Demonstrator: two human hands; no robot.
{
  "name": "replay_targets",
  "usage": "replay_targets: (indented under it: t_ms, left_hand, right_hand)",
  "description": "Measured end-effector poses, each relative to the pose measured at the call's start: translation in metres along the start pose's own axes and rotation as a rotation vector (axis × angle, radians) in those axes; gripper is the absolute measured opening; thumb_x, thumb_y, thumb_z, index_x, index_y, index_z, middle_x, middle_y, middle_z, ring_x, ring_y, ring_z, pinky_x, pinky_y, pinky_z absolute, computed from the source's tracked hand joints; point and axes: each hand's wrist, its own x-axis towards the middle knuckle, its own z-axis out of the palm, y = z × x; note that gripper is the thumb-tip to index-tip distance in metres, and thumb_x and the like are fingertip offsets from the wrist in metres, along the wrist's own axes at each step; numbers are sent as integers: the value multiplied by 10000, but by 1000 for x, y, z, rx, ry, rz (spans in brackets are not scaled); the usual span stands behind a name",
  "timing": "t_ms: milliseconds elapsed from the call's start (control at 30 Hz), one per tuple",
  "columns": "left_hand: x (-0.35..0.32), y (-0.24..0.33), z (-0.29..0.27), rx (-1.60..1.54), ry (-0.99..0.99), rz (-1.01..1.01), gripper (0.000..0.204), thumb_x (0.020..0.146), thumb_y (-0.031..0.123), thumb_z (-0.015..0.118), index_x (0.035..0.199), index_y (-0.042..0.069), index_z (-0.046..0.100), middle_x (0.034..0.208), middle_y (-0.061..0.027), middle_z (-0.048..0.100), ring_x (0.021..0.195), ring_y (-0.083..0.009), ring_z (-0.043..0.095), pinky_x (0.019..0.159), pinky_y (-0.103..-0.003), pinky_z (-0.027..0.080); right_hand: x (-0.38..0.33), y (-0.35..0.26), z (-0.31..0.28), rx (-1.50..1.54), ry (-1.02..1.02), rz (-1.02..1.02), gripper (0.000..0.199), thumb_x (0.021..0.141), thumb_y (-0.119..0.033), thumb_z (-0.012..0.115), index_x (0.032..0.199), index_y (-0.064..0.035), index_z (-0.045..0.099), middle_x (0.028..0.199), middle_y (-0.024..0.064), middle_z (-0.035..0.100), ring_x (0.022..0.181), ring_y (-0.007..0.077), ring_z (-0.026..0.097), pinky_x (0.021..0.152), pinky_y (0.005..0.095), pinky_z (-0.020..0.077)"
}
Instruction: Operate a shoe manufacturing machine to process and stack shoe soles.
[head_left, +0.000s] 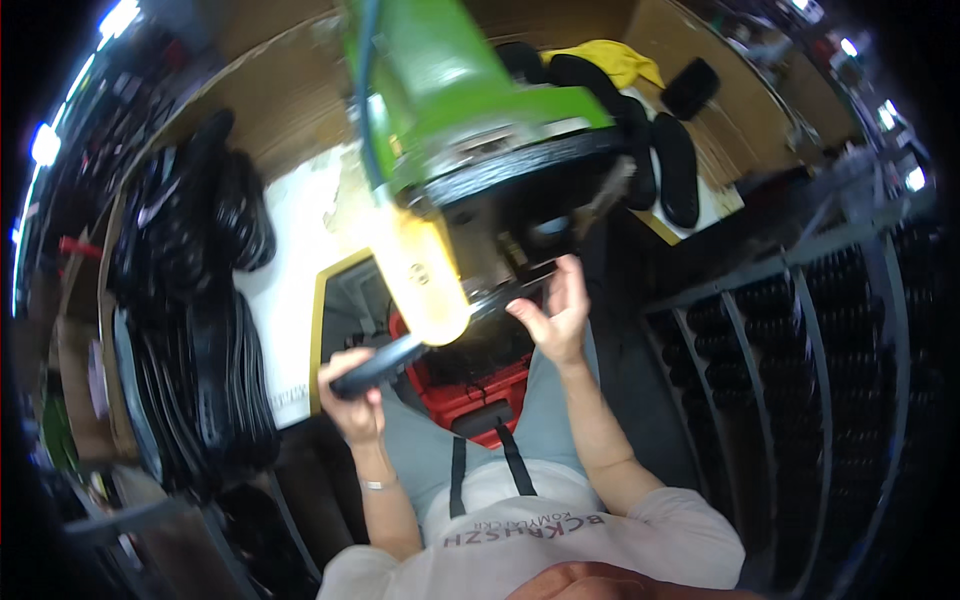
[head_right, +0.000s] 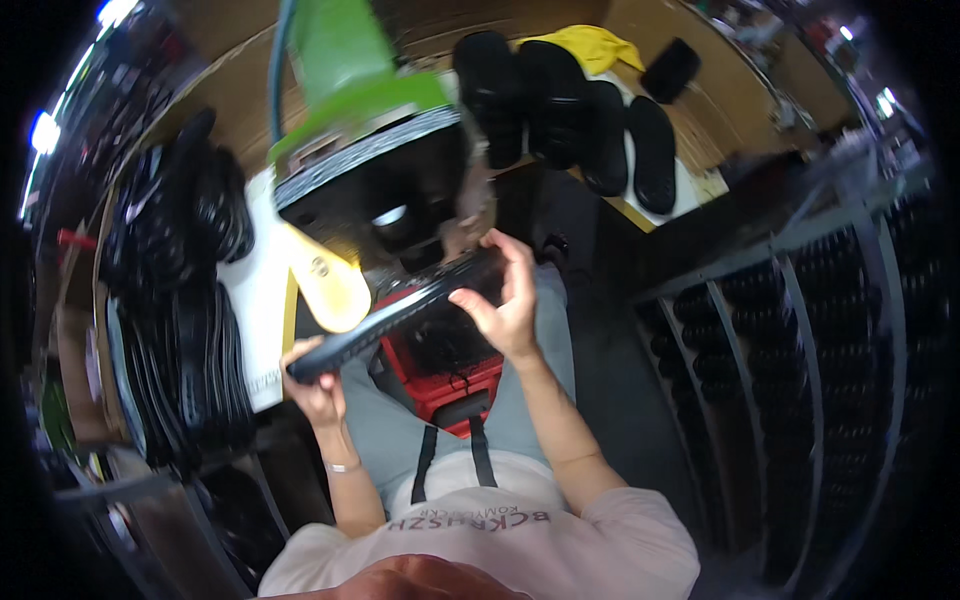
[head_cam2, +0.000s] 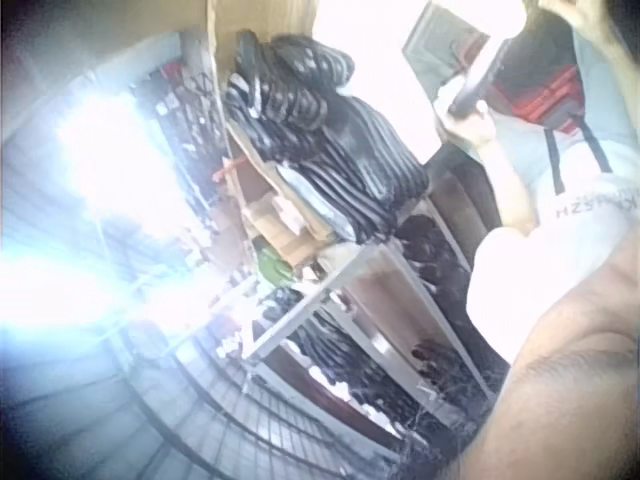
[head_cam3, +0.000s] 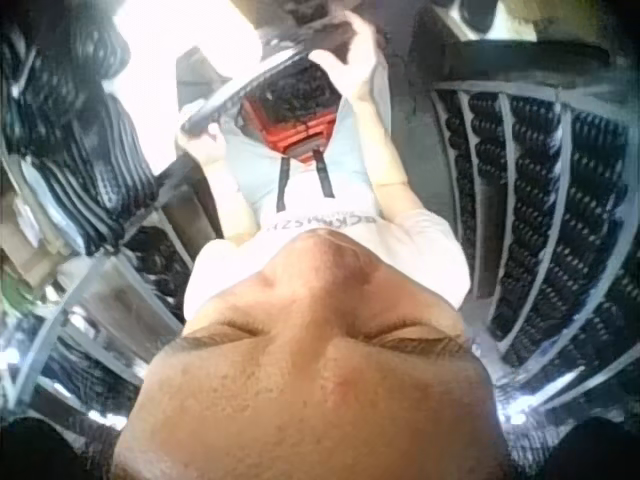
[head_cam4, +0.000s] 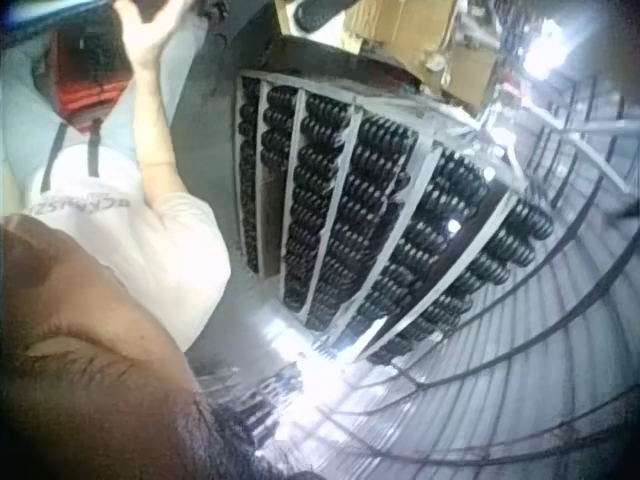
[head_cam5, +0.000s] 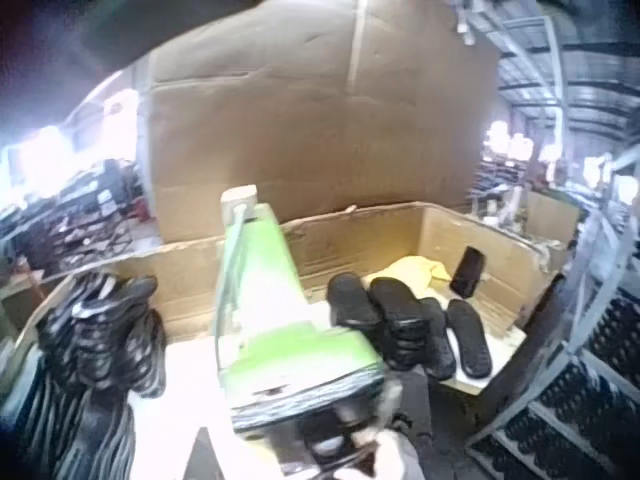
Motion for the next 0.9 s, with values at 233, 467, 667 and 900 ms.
replay_targets:
  t_ms: [233,467,667,900]
  left_hand:
    - [-28,6,112,238,-715,367,471,649,-47,624,1101,86,641,1114,-177,604,1105,-358,558,1110,-547,307]
    - [-20,1,174,242,-653,213,344,649,-2,783,961,32,641,1067,-160,633,1074,-341,592,902,-411,488]
    - [-31,-20,110,555,-391,86,149,731,-43,714,854,20,659,933,-132,667,919,-265,643,835,-363,506]
    - [-26,50,-55,1151,-10,58,130,758,-81,662,857,-5,626,907,-144,655,883,-290,631,827,-388,509]
  right_hand:
    - [-38,-74,-20,553,103,633,659,820,-18,604,1417,13,326,1325,97,491,1211,173,473,1040,304,352]
    - [91,-50,-144,150,218,278,497,902,-27,535,1376,51,407,1262,96,574,1098,153,574,965,282,435]
    - [205,84,-218,-531,155,488,544,899,-119,571,1401,9,402,1417,179,445,1282,260,444,1081,367,325]
    - [209,105,-176,-1313,101,303,425,792,-87,509,1206,-70,604,1209,168,594,1099,426,517,947,519,416]
